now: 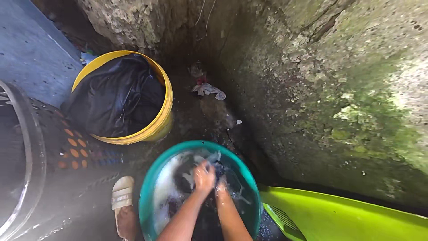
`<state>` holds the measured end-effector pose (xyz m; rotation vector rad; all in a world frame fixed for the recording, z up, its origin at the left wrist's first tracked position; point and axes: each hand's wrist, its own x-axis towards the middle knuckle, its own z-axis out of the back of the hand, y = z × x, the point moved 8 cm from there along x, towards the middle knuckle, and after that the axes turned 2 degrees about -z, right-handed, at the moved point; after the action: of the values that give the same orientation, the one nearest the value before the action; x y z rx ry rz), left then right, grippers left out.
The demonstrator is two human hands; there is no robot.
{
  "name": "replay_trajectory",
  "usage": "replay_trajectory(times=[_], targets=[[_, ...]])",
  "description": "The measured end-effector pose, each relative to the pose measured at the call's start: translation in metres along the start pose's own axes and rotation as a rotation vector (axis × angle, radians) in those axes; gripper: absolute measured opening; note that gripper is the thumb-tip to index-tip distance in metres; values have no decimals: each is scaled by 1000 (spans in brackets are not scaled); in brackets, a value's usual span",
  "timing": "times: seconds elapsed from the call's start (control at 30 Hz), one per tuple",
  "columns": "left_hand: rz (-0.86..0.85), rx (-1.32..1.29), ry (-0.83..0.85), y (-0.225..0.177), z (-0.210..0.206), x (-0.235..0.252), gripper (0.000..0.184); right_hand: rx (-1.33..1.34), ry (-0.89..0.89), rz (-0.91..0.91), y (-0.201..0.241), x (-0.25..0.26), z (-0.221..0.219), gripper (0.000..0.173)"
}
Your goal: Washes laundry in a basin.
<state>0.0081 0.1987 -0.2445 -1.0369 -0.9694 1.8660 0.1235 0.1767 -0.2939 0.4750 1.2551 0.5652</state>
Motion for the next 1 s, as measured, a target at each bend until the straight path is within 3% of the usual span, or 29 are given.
replay_trajectory(times=[0.07, 0.13, 0.2, 0.3, 0.43, 0.5, 0.57, 0.63, 0.67, 0.77, 0.83, 0.9, 1.0], targets=[[202, 65, -112, 32, 17, 41, 30, 147, 34, -26, 16, -9, -21, 41], [228, 146, -63, 28, 19, 37, 31, 274, 76, -10, 22, -5, -27, 37], [111, 197, 59, 0, 10, -5, 28, 340, 127, -19, 35, -19, -18, 35], [-227, 187, -52, -18, -6, -54, 20, 279, 187, -12, 69, -47, -4, 29], [84, 359, 139, 40, 11, 12, 31, 269, 191, -96, 14, -9, -23, 38], [126, 529, 123, 64, 28, 45, 36, 65, 185, -5, 25, 2, -27, 36], [-10, 634, 22, 75, 30, 48, 43, -417, 65, 312, 37, 20, -18, 34], [-102, 723, 67, 90, 14, 22, 57, -941, -63, 519, 23, 31, -14, 50], [-92, 755, 173, 101, 0, 5, 62, -1090, -66, 525, 7, 36, -13, 58], [-19, 770, 642, 133, -29, -21, 59, -1275, 147, 204, -39, 38, -5, 60], [147, 672, 856, 142, -18, -9, 61, -1286, 249, 63, -58, 39, 3, 57], [379, 752, 865, 131, 7, 8, 68, -1233, 311, -60, -66, 41, 7, 58], [375, 753, 532, 113, 3, 16, 58, -737, 167, -30, -48, 37, 0, 46]])
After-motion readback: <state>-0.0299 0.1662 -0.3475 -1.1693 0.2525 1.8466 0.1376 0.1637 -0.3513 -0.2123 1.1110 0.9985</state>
